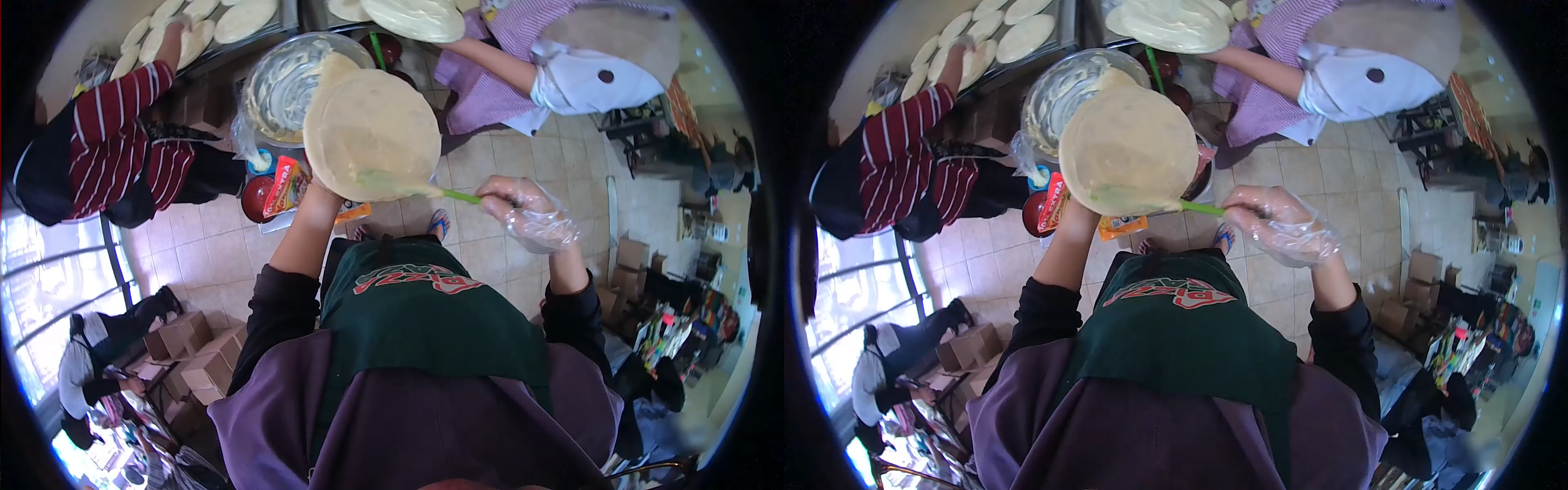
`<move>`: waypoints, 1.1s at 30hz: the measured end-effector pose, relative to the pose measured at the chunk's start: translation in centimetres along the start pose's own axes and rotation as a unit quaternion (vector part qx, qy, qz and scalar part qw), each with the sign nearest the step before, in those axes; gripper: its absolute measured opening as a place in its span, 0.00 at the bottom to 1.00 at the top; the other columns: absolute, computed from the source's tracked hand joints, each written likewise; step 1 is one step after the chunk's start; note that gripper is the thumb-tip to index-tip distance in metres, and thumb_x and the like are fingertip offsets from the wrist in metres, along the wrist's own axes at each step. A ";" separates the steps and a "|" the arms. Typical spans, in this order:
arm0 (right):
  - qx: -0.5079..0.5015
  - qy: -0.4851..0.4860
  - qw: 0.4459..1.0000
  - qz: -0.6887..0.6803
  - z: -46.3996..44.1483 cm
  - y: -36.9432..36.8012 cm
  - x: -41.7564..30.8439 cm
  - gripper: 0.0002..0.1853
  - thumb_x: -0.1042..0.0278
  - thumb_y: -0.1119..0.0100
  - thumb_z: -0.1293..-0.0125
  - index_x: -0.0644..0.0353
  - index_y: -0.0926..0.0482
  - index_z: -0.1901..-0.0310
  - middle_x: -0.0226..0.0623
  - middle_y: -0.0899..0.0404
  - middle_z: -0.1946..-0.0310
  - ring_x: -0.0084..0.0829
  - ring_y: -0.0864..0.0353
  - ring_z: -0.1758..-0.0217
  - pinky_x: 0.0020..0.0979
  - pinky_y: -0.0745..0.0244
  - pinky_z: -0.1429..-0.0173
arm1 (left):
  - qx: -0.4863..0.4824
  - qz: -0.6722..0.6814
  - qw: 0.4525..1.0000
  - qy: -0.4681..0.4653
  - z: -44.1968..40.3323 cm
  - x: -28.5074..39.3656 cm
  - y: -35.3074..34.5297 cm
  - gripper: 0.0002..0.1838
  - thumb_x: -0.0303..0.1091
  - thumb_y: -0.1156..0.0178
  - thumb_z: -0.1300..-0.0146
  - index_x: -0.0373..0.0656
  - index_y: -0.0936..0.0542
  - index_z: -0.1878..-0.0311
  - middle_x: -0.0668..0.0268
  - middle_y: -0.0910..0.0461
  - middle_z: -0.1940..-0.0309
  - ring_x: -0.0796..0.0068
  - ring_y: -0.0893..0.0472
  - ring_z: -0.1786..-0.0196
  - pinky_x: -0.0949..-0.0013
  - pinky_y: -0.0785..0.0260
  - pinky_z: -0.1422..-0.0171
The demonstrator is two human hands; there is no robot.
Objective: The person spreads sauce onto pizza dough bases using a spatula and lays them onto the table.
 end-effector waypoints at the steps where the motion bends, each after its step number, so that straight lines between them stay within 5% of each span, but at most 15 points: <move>1: 0.023 -0.043 0.996 -0.077 1.3 0.5 0.9 0.08 0.66 0.46 0.32 0.62 0.24 0.60 0.29 0.30 0.76 0.19 0.32 0.73 0.26 0.36 0.68 | 0.011 -0.082 0.996 -0.020 0.0 -0.3 -0.5 0.33 0.58 0.53 0.35 0.50 0.37 0.32 0.63 0.33 0.35 0.60 0.31 0.36 0.50 0.37 0.33; 6: 0.133 -0.061 0.954 -0.261 8.2 3.0 4.2 0.06 0.70 0.46 0.33 0.64 0.24 0.62 0.27 0.30 0.73 0.16 0.34 0.71 0.20 0.40 0.70 | -0.066 -0.190 0.979 0.000 1.0 -2.7 -12.1 0.31 0.51 0.52 0.31 0.45 0.40 0.31 0.60 0.33 0.35 0.64 0.31 0.35 0.57 0.36 0.33; 14: 0.344 -0.054 0.892 -0.287 23.6 9.5 10.3 0.07 0.70 0.46 0.34 0.64 0.24 0.59 0.33 0.24 0.66 0.14 0.39 0.75 0.17 0.45 0.74 | -0.177 0.044 0.976 0.116 -6.1 -19.0 -17.6 0.32 0.56 0.54 0.33 0.48 0.38 0.31 0.61 0.34 0.34 0.60 0.32 0.34 0.50 0.38 0.32; 20: 0.569 -0.135 0.781 -0.219 35.9 12.3 15.2 0.08 0.67 0.46 0.33 0.62 0.24 0.59 0.25 0.31 0.73 0.14 0.40 0.74 0.18 0.46 0.72 | -0.257 0.219 0.899 0.279 -11.4 -36.2 -25.3 0.33 0.60 0.55 0.35 0.51 0.37 0.31 0.62 0.34 0.34 0.57 0.33 0.34 0.45 0.39 0.32; 23: 0.603 -0.197 0.760 -0.140 40.6 12.3 19.1 0.10 0.62 0.47 0.31 0.62 0.24 0.60 0.21 0.33 0.73 0.17 0.37 0.70 0.22 0.40 0.67 | -0.200 0.107 0.947 0.229 -13.4 -42.6 -27.8 0.34 0.60 0.55 0.35 0.51 0.38 0.31 0.61 0.35 0.33 0.54 0.35 0.33 0.43 0.40 0.32; 25: 0.638 -0.207 0.737 -0.080 42.3 12.2 20.8 0.11 0.62 0.47 0.31 0.63 0.25 0.60 0.26 0.31 0.75 0.21 0.33 0.71 0.27 0.36 0.66 | -0.250 0.240 0.892 0.289 -15.0 -47.2 -29.2 0.33 0.59 0.56 0.35 0.51 0.38 0.31 0.61 0.35 0.33 0.54 0.35 0.33 0.44 0.40 0.32; 26: 0.650 -0.213 0.725 -0.077 43.2 12.2 21.5 0.11 0.62 0.47 0.31 0.63 0.25 0.60 0.26 0.31 0.75 0.21 0.33 0.71 0.27 0.36 0.66 | -0.168 0.032 0.962 0.211 -14.9 -48.4 -30.2 0.34 0.60 0.56 0.35 0.51 0.38 0.31 0.60 0.36 0.33 0.52 0.35 0.33 0.44 0.41 0.31; 28: 0.631 -0.288 0.720 0.022 44.1 12.3 22.6 0.12 0.63 0.47 0.31 0.65 0.24 0.61 0.29 0.32 0.76 0.20 0.35 0.73 0.25 0.38 0.69 | -0.162 0.032 0.960 0.225 -15.6 -51.6 -31.4 0.34 0.59 0.56 0.34 0.50 0.38 0.31 0.60 0.37 0.33 0.53 0.36 0.32 0.44 0.43 0.30; 33: 0.629 -0.297 0.718 -0.039 42.2 12.4 24.3 0.08 0.68 0.49 0.32 0.64 0.25 0.60 0.42 0.27 0.79 0.31 0.27 0.75 0.33 0.31 0.66 | -0.164 0.060 0.956 0.237 -19.3 -57.1 -30.4 0.33 0.59 0.56 0.34 0.49 0.38 0.31 0.60 0.38 0.32 0.53 0.37 0.31 0.45 0.44 0.29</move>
Point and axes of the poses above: each hand's wrist, its own z-axis away from the middle knuckle, its own y-axis out of the back of the hand, x = y × z, the point moved 5 cm from there along -z, towards the middle knuckle
